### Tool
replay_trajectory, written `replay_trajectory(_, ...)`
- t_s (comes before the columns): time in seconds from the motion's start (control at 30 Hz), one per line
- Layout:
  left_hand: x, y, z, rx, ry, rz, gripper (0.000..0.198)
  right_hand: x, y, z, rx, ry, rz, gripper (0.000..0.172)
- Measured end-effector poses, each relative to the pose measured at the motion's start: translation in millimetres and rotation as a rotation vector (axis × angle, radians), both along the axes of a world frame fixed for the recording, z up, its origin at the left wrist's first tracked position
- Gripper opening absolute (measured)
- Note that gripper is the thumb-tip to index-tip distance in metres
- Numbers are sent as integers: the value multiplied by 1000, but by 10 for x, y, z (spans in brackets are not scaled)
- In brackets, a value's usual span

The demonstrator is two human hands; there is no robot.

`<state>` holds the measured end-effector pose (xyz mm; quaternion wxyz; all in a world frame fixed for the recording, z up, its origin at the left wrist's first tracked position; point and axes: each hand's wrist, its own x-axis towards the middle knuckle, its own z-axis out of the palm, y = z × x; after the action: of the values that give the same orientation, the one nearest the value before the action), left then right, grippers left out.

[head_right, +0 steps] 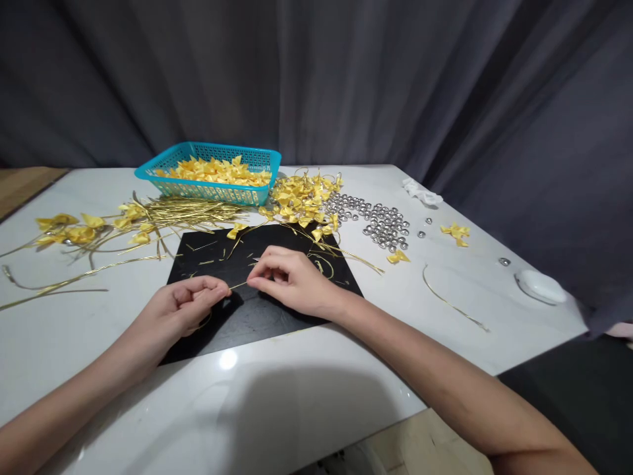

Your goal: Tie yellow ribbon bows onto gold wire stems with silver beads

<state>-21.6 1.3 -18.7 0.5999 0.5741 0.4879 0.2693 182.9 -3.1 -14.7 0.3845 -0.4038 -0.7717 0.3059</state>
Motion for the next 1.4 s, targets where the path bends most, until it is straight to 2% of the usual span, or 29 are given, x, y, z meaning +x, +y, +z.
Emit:
replay_trajectory(0.37,0,-14,15,5,6,-20,37,99,34,40,62,-4,-101,10)
replay_trajectory(0.5,3,-13,36,16,6,-24,35,31,-1,0,-14,-38,-11,17)
replay_trajectory(0.57,2,-6,57,19,14,-24,36,3,-5,-15,-17,-55,29,10)
replay_trajectory(0.77,-1,-6,100,-11,-14,-4,36,-6,3,-4,7,2,-79,12)
replay_trajectory(0.83,-2,-14,102,-17,-22,-5,34,-17,-13,-1,-10,4,-68,9)
replay_trajectory(0.9,-7,-21,100,-26,-23,-22,34,-38,-32,-5,-36,-4,-37,15)
replay_trajectory(1.0,-21,-21,90,-39,-19,-47,34,-63,-48,-13,-87,-1,7,8)
replay_trajectory(1.1,-28,-7,78,-39,-5,-44,33,-55,-41,-9,-100,17,-11,11)
replay_trajectory(1.3,-20,-2,88,108,104,-28,27,-9,-22,0,3,-35,-35,10)
replay_trajectory(1.4,-40,-25,112,308,119,-29,21,-19,-45,3,123,-80,-13,10)
